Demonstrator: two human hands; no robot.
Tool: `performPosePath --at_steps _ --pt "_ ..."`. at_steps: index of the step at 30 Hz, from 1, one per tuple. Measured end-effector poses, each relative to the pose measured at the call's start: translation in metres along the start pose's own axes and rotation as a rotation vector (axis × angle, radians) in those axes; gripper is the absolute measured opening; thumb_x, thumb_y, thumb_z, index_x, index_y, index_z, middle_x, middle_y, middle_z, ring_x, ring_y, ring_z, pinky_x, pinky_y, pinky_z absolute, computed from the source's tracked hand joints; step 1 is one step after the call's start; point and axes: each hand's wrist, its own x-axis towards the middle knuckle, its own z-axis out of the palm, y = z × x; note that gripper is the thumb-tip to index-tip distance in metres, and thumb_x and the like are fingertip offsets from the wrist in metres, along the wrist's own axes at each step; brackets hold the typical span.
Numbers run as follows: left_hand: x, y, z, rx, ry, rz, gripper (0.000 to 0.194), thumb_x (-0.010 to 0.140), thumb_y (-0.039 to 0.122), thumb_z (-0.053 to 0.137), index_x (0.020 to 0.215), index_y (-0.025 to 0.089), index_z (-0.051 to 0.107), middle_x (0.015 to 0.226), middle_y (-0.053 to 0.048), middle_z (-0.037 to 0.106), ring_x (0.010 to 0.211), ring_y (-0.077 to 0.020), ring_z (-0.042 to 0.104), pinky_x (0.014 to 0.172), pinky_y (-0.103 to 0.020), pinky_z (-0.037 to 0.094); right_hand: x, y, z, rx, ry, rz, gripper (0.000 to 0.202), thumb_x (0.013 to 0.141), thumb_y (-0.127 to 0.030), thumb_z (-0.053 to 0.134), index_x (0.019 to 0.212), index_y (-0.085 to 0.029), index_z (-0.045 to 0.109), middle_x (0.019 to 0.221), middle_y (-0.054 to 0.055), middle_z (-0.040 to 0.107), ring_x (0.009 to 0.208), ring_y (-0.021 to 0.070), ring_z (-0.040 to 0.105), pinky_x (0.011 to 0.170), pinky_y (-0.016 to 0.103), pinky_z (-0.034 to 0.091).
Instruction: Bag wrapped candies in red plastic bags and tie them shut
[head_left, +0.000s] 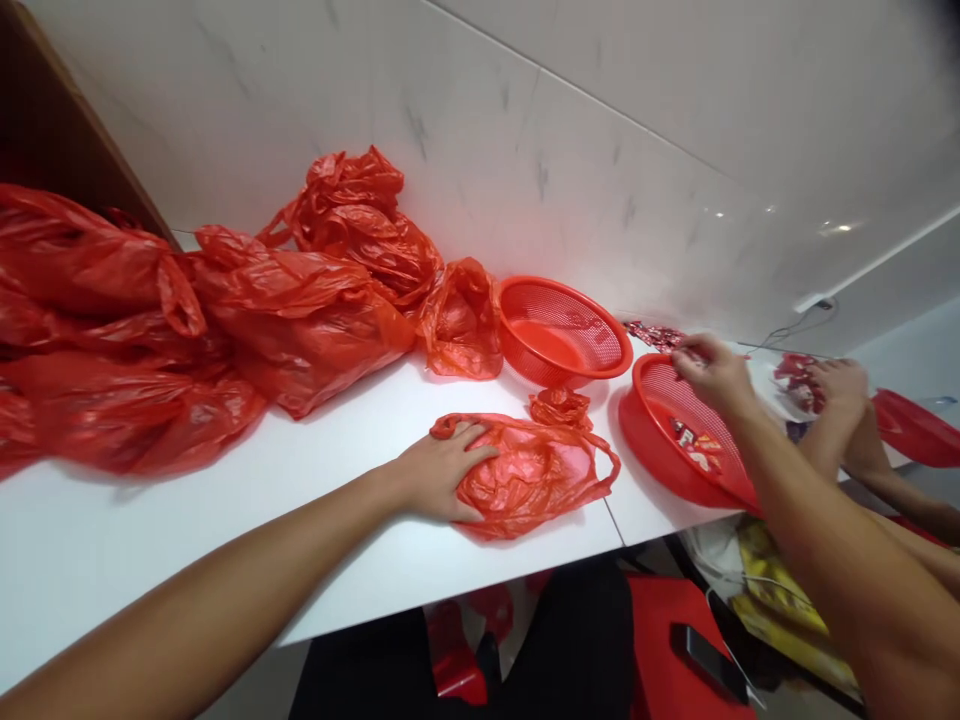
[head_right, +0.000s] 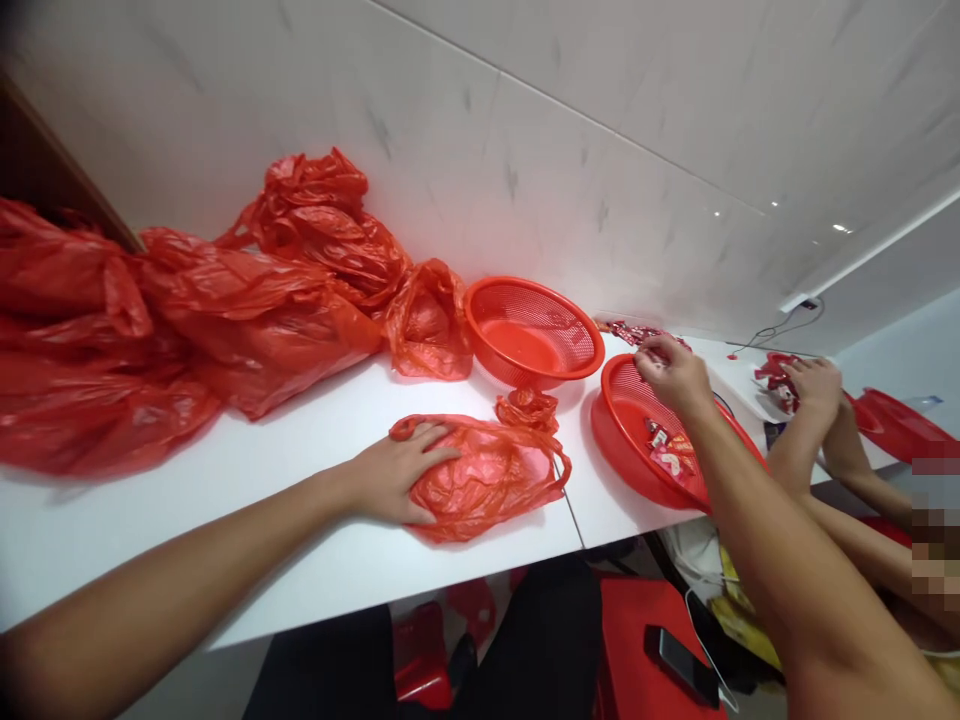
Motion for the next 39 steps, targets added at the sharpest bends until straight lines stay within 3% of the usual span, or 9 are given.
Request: performPosePath --at_steps 3,6,9,15,22,27,31,34,39 --pt "0.002 -0.002 0.002 -0.007 0.017 0.021 0.108 0.073 0.070 0.080 0.163 0.024 0.042 0.176 -0.023 0.020 0.161 -0.0491 0.022 0.126 -0.062 0.030 -0.017 -0.038 0.009 0.249 -0.132 -0.019 0.027 0.090 -0.041 0.079 0.095 -0.017 0.068 0.072 0.000 0.066 0.056 0.0116 0.064 0.056 0.025 0.052" --pt "0.006 -0.002 0.007 -0.016 0.055 0.038 0.110 0.073 0.067 0.081 0.164 0.021 0.040 0.175 -0.025 0.020 0.160 -0.0503 0.024 0.125 -0.064 0.031 -0.063 -0.092 0.047 0.412 -0.750 -0.068 0.019 0.095 -0.040 0.071 0.099 -0.021 0.069 0.090 0.003 0.073 0.066 0.0145 0.070 0.057 0.025 0.055" --pt "0.006 -0.001 0.009 -0.021 0.126 0.093 0.108 0.072 0.059 0.083 0.162 0.018 0.040 0.173 -0.026 0.027 0.158 -0.0498 0.028 0.124 -0.063 0.033 -0.106 -0.123 0.103 0.218 -1.111 -0.079 0.011 0.099 -0.032 0.062 0.097 -0.023 0.069 0.086 0.002 0.075 0.075 0.0168 0.072 0.071 0.029 0.055" --pt "-0.003 -0.005 0.003 -0.006 0.325 0.208 0.093 0.074 0.047 0.084 0.153 0.015 0.049 0.165 -0.026 0.041 0.153 -0.0482 0.039 0.116 -0.061 0.046 -0.131 -0.111 0.156 -0.461 -0.858 -0.080 0.041 0.104 -0.049 0.054 0.132 -0.022 0.066 0.106 0.014 0.077 0.104 0.0329 0.072 0.086 0.041 0.051" --pt "0.006 -0.011 0.000 -0.006 0.622 0.508 0.058 0.087 0.046 0.077 0.134 0.016 0.063 0.140 -0.019 0.067 0.130 -0.0347 0.063 0.102 -0.048 0.056 -0.143 -0.107 0.099 -0.332 -0.702 -0.107 0.056 0.110 -0.053 0.038 0.156 -0.023 0.049 0.149 0.017 0.061 0.136 0.0334 0.060 0.105 0.049 0.050" --pt "0.006 -0.008 -0.003 0.100 0.890 0.570 0.019 0.093 0.030 0.069 0.108 0.018 0.069 0.105 -0.012 0.076 0.100 -0.0263 0.071 0.089 -0.042 0.057 -0.173 -0.101 0.064 -0.334 -0.298 -0.216 0.042 0.104 -0.050 0.053 0.131 -0.022 0.068 0.124 0.015 0.071 0.114 0.0315 0.068 0.100 0.047 0.054" --pt "0.004 -0.008 -0.005 0.233 1.123 0.380 0.031 0.086 0.029 0.077 0.114 0.025 0.066 0.113 -0.010 0.072 0.108 -0.0292 0.066 0.097 -0.048 0.052 -0.173 -0.059 0.063 -0.414 0.076 -0.021 0.080 0.089 -0.067 0.067 0.146 -0.013 0.058 0.132 0.024 0.063 0.121 0.0410 0.061 0.102 0.056 0.050" --pt "0.006 -0.010 -0.004 0.220 1.174 0.109 0.068 0.076 0.043 0.086 0.135 0.024 0.057 0.141 -0.018 0.057 0.131 -0.0389 0.054 0.110 -0.059 0.045 -0.178 -0.027 0.071 -0.288 0.006 0.181 0.065 0.086 -0.068 0.067 0.123 -0.014 0.071 0.111 0.019 0.072 0.099 0.0352 0.067 0.092 0.051 0.053" --pt "0.005 -0.016 -0.007 -0.179 0.771 -0.246 0.082 0.088 0.038 0.073 0.156 0.023 0.030 0.126 -0.012 0.064 0.109 -0.0269 0.069 0.098 -0.047 0.055 -0.210 -0.020 0.078 0.112 -0.013 0.213 0.032 0.098 -0.049 0.059 0.092 -0.021 0.074 0.101 0.011 0.073 0.091 0.0262 0.068 0.087 0.040 0.053"
